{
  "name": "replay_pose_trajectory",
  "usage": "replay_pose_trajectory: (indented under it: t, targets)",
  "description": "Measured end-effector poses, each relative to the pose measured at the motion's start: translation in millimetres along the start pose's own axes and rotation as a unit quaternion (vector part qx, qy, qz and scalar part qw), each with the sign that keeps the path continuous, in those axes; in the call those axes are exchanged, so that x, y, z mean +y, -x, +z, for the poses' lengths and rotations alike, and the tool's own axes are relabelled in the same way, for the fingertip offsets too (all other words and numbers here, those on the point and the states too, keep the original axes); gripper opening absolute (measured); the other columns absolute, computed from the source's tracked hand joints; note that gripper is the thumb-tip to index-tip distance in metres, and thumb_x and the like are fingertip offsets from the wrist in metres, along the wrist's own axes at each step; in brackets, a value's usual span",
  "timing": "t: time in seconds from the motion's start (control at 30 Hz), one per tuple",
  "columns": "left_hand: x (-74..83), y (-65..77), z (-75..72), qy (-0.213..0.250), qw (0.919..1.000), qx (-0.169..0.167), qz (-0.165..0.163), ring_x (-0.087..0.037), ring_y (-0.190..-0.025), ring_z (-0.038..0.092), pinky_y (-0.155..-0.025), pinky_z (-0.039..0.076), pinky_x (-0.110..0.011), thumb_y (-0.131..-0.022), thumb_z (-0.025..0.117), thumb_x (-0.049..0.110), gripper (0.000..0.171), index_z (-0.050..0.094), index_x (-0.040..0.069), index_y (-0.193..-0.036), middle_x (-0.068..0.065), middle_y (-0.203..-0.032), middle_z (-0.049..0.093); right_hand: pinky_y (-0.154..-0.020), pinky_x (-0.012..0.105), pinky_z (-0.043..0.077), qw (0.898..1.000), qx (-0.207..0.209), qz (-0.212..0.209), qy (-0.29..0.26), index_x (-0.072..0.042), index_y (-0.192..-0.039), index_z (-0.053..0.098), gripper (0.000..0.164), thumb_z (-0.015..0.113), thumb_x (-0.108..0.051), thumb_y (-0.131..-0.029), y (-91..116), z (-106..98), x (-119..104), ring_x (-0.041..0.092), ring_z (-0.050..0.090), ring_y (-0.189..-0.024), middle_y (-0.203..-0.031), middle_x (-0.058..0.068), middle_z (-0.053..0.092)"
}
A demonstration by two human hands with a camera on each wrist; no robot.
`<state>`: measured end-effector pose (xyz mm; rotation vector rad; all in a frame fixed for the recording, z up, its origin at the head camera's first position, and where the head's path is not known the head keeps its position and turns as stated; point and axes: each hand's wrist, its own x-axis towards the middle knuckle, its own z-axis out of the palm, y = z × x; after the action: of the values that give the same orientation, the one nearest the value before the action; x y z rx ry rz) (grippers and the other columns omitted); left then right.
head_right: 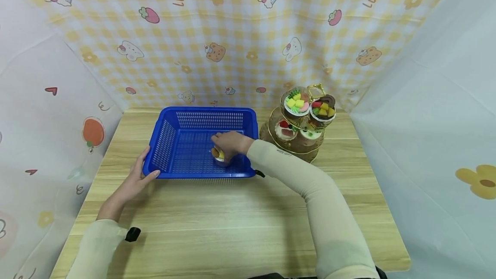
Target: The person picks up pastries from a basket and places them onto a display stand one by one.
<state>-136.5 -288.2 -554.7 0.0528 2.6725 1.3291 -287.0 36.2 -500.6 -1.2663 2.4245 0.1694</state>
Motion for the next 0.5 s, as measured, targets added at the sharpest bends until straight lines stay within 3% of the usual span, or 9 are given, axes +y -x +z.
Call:
replay_pose_trajectory:
  t: [0.13, 0.27, 0.4, 0.5]
  targets:
    - [0.7, -0.2, -0.5, -0.002, 1.0000, -0.001, -0.002, -0.055, -0.147, 0.000, -0.108, 0.009, -0.080, -0.098, 0.061, 0.032, 0.091, -0.006, 0.027, -0.160, -0.028, -0.164, 0.005, -0.082, 0.032, 0.053, 0.999, 0.035, -0.009, -0.039, -0.011, -0.131, 0.046, 0.069, 0.080, -0.039, -0.078, 2, 0, 6, 0.016, 0.057, -0.094, -0.119, 0.005, 0.057]
    - [0.6, -0.1, -1.5, -0.004, 1.0000, 0.001, -0.003, -0.055, -0.147, 0.001, -0.108, 0.010, -0.080, -0.098, 0.061, 0.032, 0.091, -0.006, 0.027, -0.160, -0.028, -0.164, 0.005, -0.093, 0.031, 0.052, 0.994, 0.071, -0.018, -0.086, -0.008, -0.137, 0.046, 0.075, 0.079, -0.037, -0.077, 4, -9, 8, 0.016, 0.056, -0.105, -0.127, 0.006, 0.056]
    - [-0.5, -0.6, -1.4, -0.002, 1.0000, 0.003, -0.001, -0.056, -0.146, 0.001, -0.107, 0.010, -0.080, -0.098, 0.061, 0.032, 0.091, -0.006, 0.028, -0.160, -0.029, -0.163, 0.006, -0.102, 0.030, 0.049, 0.984, 0.115, -0.017, -0.134, -0.008, -0.142, 0.042, 0.079, 0.078, -0.036, -0.078, 8, -19, 6, 0.015, 0.054, -0.115, -0.136, 0.007, 0.054]
    - [-1.6, -0.7, -0.1, -0.003, 1.0000, 0.003, 0.000, -0.056, -0.146, 0.002, -0.108, 0.010, -0.080, -0.098, 0.061, 0.031, 0.091, -0.006, 0.028, -0.160, -0.029, -0.163, 0.006, -0.105, 0.031, 0.047, 0.971, 0.161, -0.021, -0.175, -0.006, -0.143, 0.042, 0.081, 0.079, -0.034, -0.078, 12, -27, 3, 0.016, 0.054, -0.119, -0.138, 0.008, 0.054]
